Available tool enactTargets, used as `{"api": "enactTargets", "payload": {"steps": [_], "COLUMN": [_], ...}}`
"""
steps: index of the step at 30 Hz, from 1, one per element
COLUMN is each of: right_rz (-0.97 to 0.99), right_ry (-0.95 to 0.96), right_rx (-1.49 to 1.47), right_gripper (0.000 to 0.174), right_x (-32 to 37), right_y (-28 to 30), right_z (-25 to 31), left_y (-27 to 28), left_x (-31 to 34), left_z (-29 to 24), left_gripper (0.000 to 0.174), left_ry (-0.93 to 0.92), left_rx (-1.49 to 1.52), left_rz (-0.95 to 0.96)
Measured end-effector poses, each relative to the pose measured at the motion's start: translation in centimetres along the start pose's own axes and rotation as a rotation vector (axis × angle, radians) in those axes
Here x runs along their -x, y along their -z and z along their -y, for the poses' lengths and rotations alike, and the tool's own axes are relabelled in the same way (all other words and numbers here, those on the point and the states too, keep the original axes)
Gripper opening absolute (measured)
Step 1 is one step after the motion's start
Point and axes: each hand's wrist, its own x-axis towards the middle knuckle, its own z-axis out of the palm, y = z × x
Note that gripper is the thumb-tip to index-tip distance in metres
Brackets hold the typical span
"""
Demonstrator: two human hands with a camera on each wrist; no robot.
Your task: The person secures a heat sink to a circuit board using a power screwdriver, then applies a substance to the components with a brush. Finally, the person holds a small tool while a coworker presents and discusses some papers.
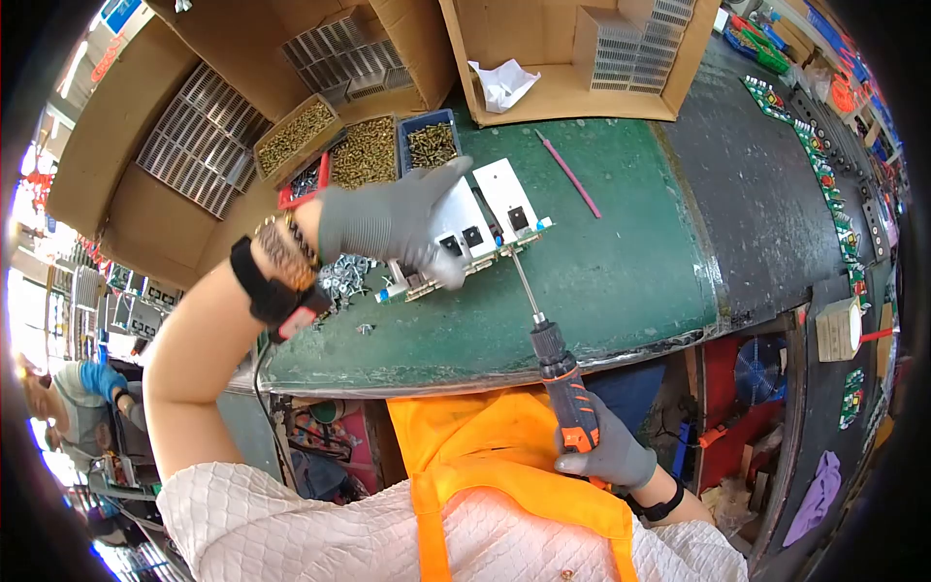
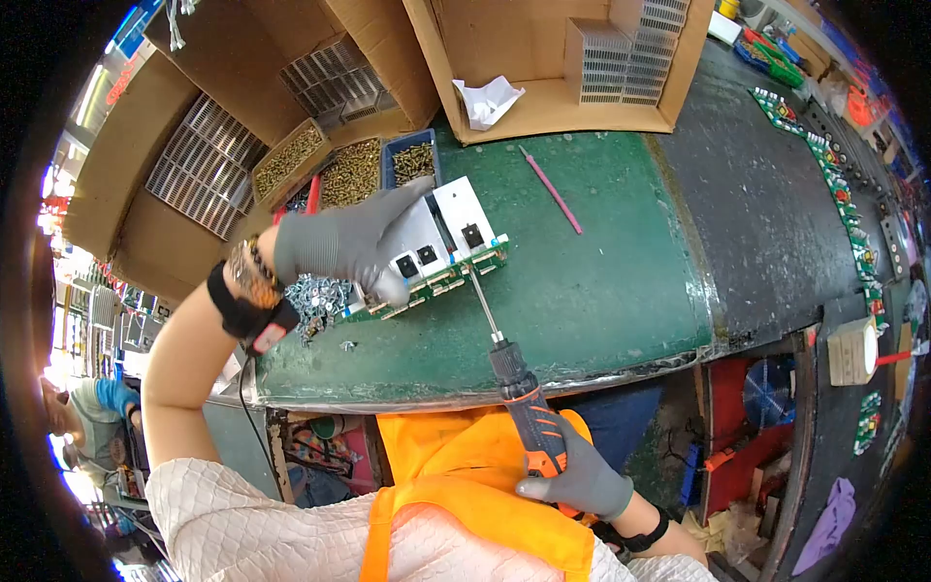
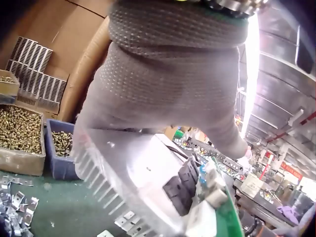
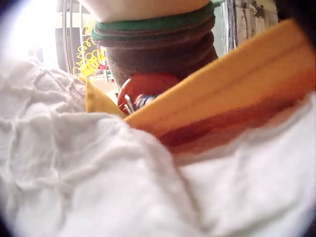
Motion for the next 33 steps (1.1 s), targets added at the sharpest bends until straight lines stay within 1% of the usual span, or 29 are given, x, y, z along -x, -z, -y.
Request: {"api": "enactTargets", "payload": {"steps": [2,3,5,6,7,9,10,11,13,15,16,17,19,20,21,22,23,24,25,26,28,29,30,31,32,33], "right_rz": [-0.077,-0.073,-0.099,-0.076,-0.081,-0.139,-0.235,-0.352,-0.527,-0.674,-0.676,-0.728,-0.754,-0.741,-0.770,-0.800,-0.695,-0.597,-0.522,-0.447,-0.568,-0.578,-0.637,-0.659,-0.596,-0.607], "right_ry": [-0.044,-0.047,-0.081,-0.044,-0.046,-0.103,-0.116,0.018,0.149,0.074,0.194,0.145,0.210,0.213,0.371,0.534,0.538,0.542,0.572,0.603,0.492,0.500,0.342,0.222,0.216,0.268], "right_rx": [0.102,0.103,0.107,0.184,0.194,0.062,0.109,0.241,0.566,0.619,0.813,0.930,1.654,1.656,1.770,1.874,1.790,1.704,1.694,1.683,1.761,1.753,1.751,1.740,1.799,1.800], "right_gripper": [0.086,0.086,0.088,0.082,0.082,0.074,0.069,0.066,0.064,0.063,0.063,0.062,0.057,0.057,0.053,0.050,0.045,0.041,0.039,0.037,0.038,0.038,0.040,0.042,0.046,0.049], "right_x": [0.2,0.3,1.1,1.5,2.2,3.5,4.0,4.0,3.3,2.4,1.5,0.6,-1.2,-2.4,-3.8,-5.3,-6.8,-8.3,-9.9,-11.9,-17.1,-18.8,-20.8,-23.4,-24.8,-26.2], "right_y": [1.0,1.4,2.3,3.3,4.2,5.5,5.3,6.7,8.9,11.3,11.7,12.7,14.1,13.5,11.8,10.3,9.4,8.6,8.1,7.8,7.4,8.0,8.4,7.7,9.0,10.0], "right_z": [-0.6,-0.5,-0.1,-0.2,-0.1,0.4,1.9,1.6,3.3,5.3,6.8,7.4,8.9,10.2,11.8,13.0,13.9,14.7,15.2,15.6,16.5,16.9,17.3,17.7,17.5,17.0], "left_y": [-1.6,-2.4,-3.9,-4.0,-4.0,-4.0,-4.1,-4.4,-5.3,-6.6,-7.0,-7.5,-8.7,-9.0,-9.3,-9.5,-9.8,-10.1,-10.2,-10.3,-10.3,-10.4,-10.5,-10.5,-10.8,-11.2], "left_x": [1.5,1.9,2.3,2.6,2.5,2.2,2.4,2.6,3.1,3.7,4.0,4.4,5.2,5.5,5.8,6.1,6.3,6.2,6.0,5.6,5.4,5.2,5.0,5.4,5.4,5.4], "left_z": [0.3,-0.2,-2.0,-2.2,-1.5,0.1,0.3,0.2,-0.1,-0.4,-0.5,-0.6,-0.6,-0.5,-0.3,-0.1,0.2,0.5,0.8,1.1,1.2,1.1,1.0,1.1,1.4,2.0], "left_gripper": [0.123,0.123,0.128,0.120,0.120,0.112,0.112,0.109,0.105,0.104,0.101,0.101,0.096,0.088,0.088,0.087,0.085,0.087,0.087,0.090,0.099,0.099,0.099,0.099,0.098,0.098], "left_ry": [-0.091,-0.086,0.139,0.109,0.102,-0.033,-0.036,-0.055,-0.083,-0.202,-0.253,-0.253,-0.335,-0.368,-0.357,-0.317,-0.280,-0.271,-0.273,-0.293,-0.334,-0.338,-0.345,-0.318,-0.354,-0.364], "left_rx": [-0.514,-0.512,-0.582,-0.527,-0.520,-0.522,-0.512,-0.478,-0.439,-0.573,-0.576,-0.571,-0.649,-0.686,-0.686,-0.687,-0.692,-0.653,-0.663,-0.598,-0.472,-0.485,-0.402,-0.337,-0.301,-0.275], "left_rz": [-0.282,-0.283,-0.349,-0.363,-0.369,-0.491,-0.503,-0.488,-0.470,-0.450,-0.435,-0.440,-0.539,-0.614,-0.614,-0.686,-0.756,-0.798,-0.793,-0.830,-0.888,-0.886,-0.887,-0.912,-0.920,-0.953]}}
